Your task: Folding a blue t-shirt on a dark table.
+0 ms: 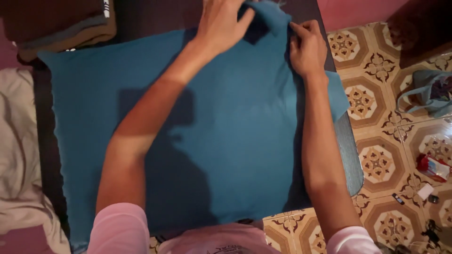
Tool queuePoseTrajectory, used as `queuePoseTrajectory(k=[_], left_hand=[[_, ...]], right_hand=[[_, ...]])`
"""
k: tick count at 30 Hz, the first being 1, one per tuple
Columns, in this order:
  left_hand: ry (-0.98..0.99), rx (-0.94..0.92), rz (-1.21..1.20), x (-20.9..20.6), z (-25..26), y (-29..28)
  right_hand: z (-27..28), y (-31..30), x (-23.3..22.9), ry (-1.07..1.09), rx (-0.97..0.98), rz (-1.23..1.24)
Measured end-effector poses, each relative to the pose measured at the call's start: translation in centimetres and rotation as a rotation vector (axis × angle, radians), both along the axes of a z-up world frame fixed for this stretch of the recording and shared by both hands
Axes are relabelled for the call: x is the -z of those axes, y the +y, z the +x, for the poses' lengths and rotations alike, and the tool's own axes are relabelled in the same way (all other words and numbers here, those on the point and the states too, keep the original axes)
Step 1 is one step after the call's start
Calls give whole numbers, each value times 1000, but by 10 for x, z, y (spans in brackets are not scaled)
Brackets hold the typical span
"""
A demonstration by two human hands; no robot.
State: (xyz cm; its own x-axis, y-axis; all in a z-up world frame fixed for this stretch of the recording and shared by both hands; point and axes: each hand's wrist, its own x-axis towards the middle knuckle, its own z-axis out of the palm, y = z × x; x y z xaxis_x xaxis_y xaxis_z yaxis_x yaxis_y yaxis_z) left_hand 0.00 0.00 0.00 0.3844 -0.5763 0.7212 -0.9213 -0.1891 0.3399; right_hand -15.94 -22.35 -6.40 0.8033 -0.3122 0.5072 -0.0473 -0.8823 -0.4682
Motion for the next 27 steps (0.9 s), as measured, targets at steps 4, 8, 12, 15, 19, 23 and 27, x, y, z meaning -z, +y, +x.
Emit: queuePoseTrajectory(k=[4,8,12,15,19,23,27], left_hand=[[-139,53,69,-22,-40,25],[-164,84,234,0,-57,44],[-44,97,335,11,-77,57],[91,93,343,13,-83,50],[38,82,299,25,-89,19],[-59,-17,352,26,-104,-11],[-61,-14,329,37,-115,-23]], right_hand=[[0,-2,2,10,16,-6],[0,-1,2,-8,29,-24],[1,-3,5,-6,23,-8],[2,-2,4,-5,24,-15],[1,-2,4,0,23,10],[5,-9,13,-29,17,-48],[5,-10,14,-5,15,-14]])
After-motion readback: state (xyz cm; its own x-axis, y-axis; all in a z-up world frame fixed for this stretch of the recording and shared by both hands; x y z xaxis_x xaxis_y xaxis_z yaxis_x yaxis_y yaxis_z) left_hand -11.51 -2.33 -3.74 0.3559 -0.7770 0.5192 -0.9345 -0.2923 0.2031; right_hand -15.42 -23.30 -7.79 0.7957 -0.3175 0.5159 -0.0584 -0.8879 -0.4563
